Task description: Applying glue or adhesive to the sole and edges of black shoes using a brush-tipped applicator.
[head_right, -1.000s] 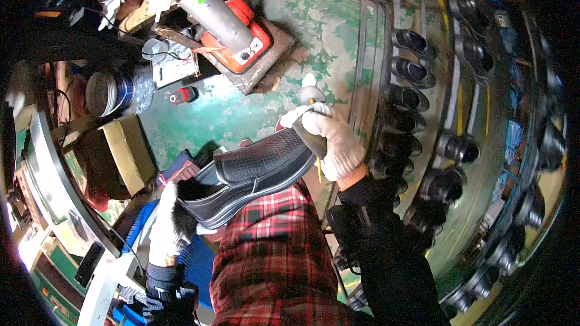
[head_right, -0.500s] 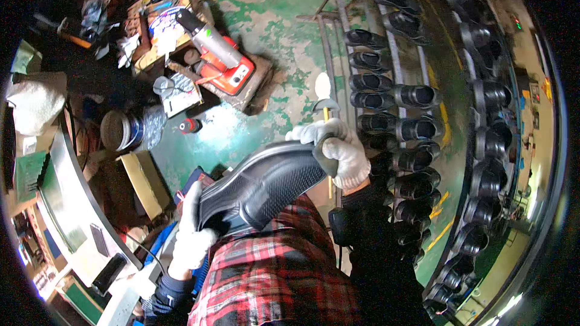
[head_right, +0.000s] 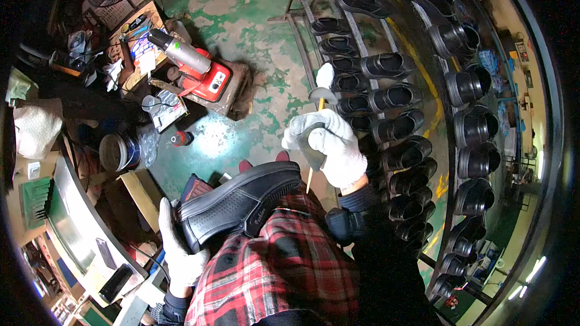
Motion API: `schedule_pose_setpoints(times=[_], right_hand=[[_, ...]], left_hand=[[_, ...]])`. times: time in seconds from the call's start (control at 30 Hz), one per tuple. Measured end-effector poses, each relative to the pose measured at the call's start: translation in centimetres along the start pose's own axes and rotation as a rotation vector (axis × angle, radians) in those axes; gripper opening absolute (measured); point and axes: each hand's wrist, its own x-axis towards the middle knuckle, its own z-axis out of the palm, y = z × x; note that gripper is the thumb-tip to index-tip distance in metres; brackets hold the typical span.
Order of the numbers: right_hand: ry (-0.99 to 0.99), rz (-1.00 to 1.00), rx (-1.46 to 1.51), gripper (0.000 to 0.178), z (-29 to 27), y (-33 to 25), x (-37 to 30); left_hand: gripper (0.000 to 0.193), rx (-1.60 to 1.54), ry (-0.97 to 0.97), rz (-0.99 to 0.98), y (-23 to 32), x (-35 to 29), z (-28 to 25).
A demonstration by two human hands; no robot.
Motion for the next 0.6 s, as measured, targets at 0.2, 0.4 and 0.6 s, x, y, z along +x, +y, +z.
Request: schedule_pose_setpoints(times=[0.2,0.4,0.6], right_hand=[[-0.019,0.171,-0.193,0.019,-0.2,-2.3,-1.9],[0.085,0.081,-0.197,0.025,0.1,-2.4,-2.1],[-0.366,0.203,-0.743,0.023,2.6,-2.4,-1.7]], left_hand=[[0.110,-0.022,0.039,-0.001,0.6,-1.5,1.0],[0.104,0.035,0.040,-0.007,1.7,-1.4,1.6],[0.098,0.088,-0.012,0.036,2.8,-0.9,1.7]])
